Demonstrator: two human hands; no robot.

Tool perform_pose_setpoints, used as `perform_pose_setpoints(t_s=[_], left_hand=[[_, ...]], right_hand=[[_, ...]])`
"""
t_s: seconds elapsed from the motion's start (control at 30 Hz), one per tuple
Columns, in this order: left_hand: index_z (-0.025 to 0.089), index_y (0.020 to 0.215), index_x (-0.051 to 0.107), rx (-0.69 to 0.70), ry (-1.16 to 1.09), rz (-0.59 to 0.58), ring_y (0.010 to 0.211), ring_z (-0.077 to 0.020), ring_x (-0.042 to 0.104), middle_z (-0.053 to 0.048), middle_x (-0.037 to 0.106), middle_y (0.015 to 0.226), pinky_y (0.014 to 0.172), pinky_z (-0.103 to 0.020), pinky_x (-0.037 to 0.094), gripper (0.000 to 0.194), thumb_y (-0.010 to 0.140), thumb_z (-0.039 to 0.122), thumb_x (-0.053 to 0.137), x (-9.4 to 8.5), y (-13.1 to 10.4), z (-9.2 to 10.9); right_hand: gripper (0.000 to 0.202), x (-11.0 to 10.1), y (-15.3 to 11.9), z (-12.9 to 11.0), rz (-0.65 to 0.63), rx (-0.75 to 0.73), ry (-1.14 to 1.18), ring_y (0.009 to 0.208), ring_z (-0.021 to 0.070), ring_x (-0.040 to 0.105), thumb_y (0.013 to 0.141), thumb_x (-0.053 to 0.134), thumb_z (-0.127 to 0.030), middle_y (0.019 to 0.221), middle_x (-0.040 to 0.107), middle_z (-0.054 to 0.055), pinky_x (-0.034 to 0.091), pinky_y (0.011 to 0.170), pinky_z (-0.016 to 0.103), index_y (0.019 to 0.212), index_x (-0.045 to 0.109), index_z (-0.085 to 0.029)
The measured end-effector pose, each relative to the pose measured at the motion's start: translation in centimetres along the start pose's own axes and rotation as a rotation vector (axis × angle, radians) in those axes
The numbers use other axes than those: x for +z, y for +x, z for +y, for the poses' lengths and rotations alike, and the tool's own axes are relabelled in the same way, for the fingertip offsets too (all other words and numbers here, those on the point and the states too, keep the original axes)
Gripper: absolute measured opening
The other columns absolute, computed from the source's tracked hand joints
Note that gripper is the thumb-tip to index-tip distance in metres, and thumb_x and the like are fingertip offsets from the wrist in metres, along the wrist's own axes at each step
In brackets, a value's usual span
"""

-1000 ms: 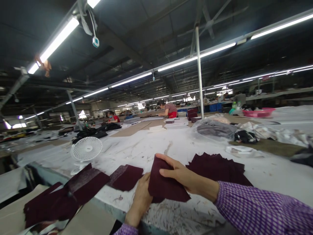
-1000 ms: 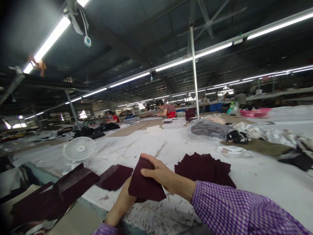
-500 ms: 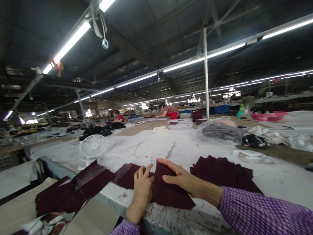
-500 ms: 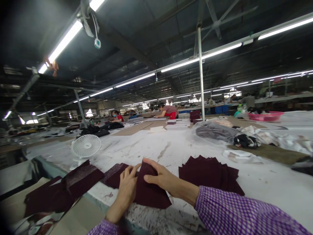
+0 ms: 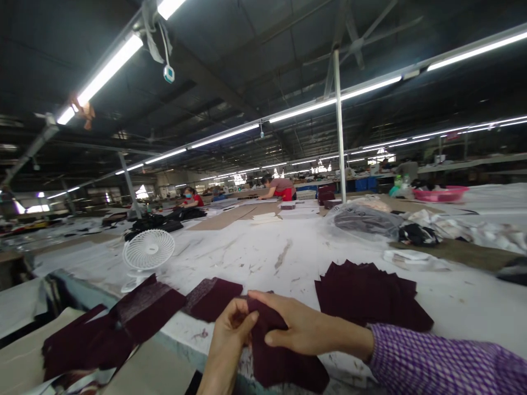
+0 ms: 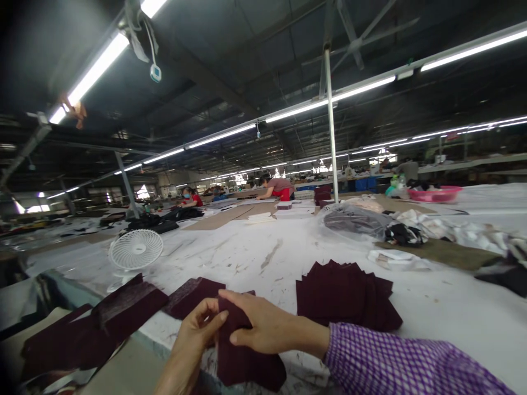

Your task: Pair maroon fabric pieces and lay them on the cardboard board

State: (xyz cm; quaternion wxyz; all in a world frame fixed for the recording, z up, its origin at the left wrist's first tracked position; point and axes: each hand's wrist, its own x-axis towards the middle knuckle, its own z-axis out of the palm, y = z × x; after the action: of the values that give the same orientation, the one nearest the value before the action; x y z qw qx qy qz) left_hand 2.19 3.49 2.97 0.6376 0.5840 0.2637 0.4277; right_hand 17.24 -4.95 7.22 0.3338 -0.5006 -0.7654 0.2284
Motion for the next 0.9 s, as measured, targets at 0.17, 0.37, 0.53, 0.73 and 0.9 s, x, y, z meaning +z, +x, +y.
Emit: perform_pose_setpoints(t_s=[0.17,0.37,0.53,0.73,0.9], left_hand=[[0.017,0.071,0.058,-0.009,-0.115,0.005,0.04,-0.0036,0.043,0.006,0.056,0.057,0.042,-0.015,0.037,0.032,0.059,0.036,0.08,-0.7,-1.3,0.9],[0.019,0.09,0.067,-0.135,-0.243,-0.055,0.066,-0.0133,0.062,-0.001,0.07,0.085,0.064,-0.022,0.05,0.035,0.059,0.026,0.081,-2.2,-2.7,1.7],[0.017,0.094,0.067,-0.159,-0.29,-0.003,0.053,-0.0071,0.054,0.001,0.063,0.071,0.05,-0.017,0.044,0.035,0.063,0.028,0.08,-3.8,-4.2,0.9],[0.014,0.098,0.067,0.008,-0.088,0.137,0.074,-0.0143,0.057,-0.007,0.063,0.088,0.058,-0.022,0.045,0.042,0.072,0.047,0.069,-5.9,-4.5,0.4],[0.017,0.101,0.069,0.119,0.347,0.059,0.092,-0.0192,0.06,-0.008,0.069,0.097,0.084,-0.03,0.044,0.047,0.089,0.053,0.04,-4.3,-3.7,2.7]], right_hand=[[0.088,-0.6,0.2,-0.2,0.05,0.096,0.082,0.099,0.0213,0.057,0.077,0.064,-0.038,0.122,0.057,0.012,0.045,0.086,0.036,0.149,0.016,-0.02],[0.032,-2.2,0.6,0.7,-0.093,0.227,0.161,0.063,0.0101,0.046,0.066,0.072,-0.039,0.067,0.054,-0.003,0.035,0.057,0.022,0.085,0.066,-0.015],[0.025,-3.0,0.6,1.6,-0.105,0.277,0.162,0.059,0.008,0.038,0.073,0.065,-0.036,0.062,0.044,-0.005,0.028,0.054,0.022,0.069,0.055,-0.014],[0.019,-3.2,0.8,1.1,-0.263,0.272,0.313,0.059,0.0077,0.04,0.077,0.061,-0.032,0.067,0.046,-0.004,0.031,0.054,0.021,0.078,0.053,-0.014],[0.022,-2.7,0.9,0.7,-0.429,0.203,0.266,0.058,0.0071,0.038,0.075,0.062,-0.034,0.067,0.047,-0.004,0.028,0.052,0.02,0.081,0.057,-0.014]])
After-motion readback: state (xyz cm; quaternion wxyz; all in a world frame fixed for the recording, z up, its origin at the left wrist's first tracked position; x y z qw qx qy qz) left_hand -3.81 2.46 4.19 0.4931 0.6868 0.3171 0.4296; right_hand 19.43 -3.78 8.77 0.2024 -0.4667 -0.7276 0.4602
